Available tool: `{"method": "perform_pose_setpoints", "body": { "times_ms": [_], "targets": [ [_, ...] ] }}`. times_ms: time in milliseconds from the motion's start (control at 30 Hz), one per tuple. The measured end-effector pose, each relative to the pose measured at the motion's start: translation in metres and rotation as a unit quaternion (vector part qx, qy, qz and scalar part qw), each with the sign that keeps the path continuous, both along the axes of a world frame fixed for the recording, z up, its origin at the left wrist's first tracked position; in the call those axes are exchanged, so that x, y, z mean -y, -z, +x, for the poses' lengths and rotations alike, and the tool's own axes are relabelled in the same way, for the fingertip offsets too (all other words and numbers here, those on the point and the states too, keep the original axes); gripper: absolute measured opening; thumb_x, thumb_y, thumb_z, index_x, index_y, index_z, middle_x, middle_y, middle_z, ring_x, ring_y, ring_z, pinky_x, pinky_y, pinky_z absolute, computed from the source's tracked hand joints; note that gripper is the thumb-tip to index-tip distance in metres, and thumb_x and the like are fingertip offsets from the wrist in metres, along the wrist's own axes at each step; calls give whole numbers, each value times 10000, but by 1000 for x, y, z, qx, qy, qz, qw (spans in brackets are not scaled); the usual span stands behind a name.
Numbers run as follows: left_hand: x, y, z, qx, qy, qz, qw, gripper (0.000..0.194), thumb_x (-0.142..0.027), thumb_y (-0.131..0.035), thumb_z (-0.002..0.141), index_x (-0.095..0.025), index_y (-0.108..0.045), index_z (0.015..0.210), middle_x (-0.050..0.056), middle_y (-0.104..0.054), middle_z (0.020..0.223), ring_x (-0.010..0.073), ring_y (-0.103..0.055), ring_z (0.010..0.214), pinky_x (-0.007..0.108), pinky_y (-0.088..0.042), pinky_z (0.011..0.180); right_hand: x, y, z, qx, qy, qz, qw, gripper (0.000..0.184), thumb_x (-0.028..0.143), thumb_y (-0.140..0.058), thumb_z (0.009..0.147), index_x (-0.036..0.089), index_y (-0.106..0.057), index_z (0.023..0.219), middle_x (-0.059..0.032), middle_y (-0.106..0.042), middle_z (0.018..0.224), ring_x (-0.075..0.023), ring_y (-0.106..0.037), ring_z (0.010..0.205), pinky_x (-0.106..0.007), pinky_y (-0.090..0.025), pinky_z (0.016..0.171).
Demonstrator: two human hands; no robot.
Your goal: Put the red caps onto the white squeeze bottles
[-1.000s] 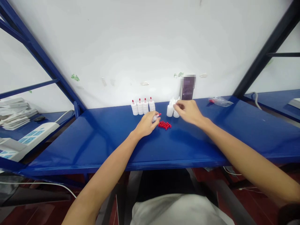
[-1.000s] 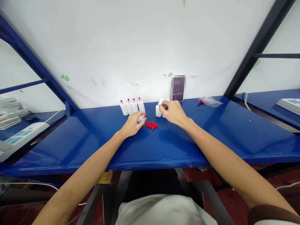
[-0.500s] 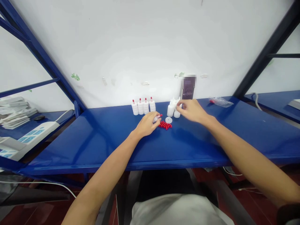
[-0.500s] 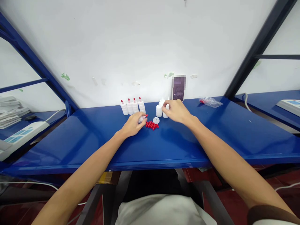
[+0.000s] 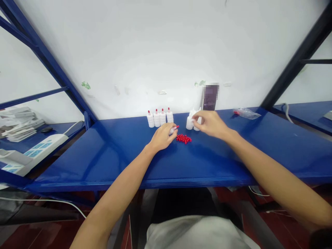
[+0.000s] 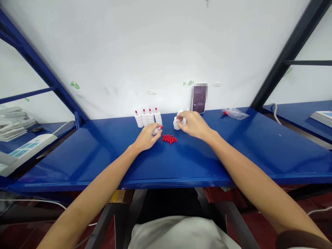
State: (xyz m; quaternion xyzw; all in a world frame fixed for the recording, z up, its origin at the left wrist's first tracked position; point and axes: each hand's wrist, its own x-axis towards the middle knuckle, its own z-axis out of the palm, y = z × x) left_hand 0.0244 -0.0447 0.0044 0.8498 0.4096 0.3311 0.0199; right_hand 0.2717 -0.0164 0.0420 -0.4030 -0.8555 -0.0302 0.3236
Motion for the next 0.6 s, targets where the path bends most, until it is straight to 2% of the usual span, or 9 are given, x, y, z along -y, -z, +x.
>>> {"method": "perform_pose_setpoints", "body": {
  "times_ms": [67, 133, 300, 433, 600],
  "targets": [
    [1, -1, 0, -2, -1, -3, 1000, 242, -331, -427, 963, -179, -581, 1071, 80, -674, 1028, 214, -621, 933, 336, -471, 839, -6, -2, 9, -43, 48, 57, 996, 152, 226, -564, 824, 166, -681, 902, -67, -695, 860, -190, -617, 694, -311, -450, 689],
    [2, -1, 0, -4, -4, -5, 1000, 241, -330, -424, 963, -179, -582, 1064, 79, -676, 1026, 215, -621, 929, 336, -471, 835, -15, 1, 17, -39, 76, 72, 994, 137, 203, -562, 803, 166, -671, 878, -68, -668, 835, -196, -604, 688, -315, -441, 666],
    [1, 0, 0, -4, -12, -7, 1000, 244, -331, -431, 961, -178, -584, 1072, 86, -675, 1041, 220, -622, 938, 346, -474, 844, -28, 17, 24, 31, 85, 51, 995, 185, 152, -554, 776, 157, -663, 925, -86, -623, 909, -196, -588, 721, -308, -435, 647],
    [0, 1, -1, -6, -8, -2, 1000, 248, -333, -429, 962, -174, -587, 1068, 88, -674, 1031, 218, -620, 929, 347, -476, 841, -27, 26, 19, 76, 87, 54, 992, 291, 138, -522, 811, 172, -659, 1065, -97, -606, 1030, -207, -603, 801, -305, -436, 661],
    [0, 0, -1, -9, -7, -1, 1000, 246, -333, -425, 963, -173, -589, 1054, 86, -672, 1013, 215, -616, 916, 343, -473, 830, -25, 32, 16, 133, 90, 34, 986, 309, 139, -507, 828, 173, -661, 1094, -99, -588, 1098, -205, -611, 814, -305, -446, 671]
  ]
}}
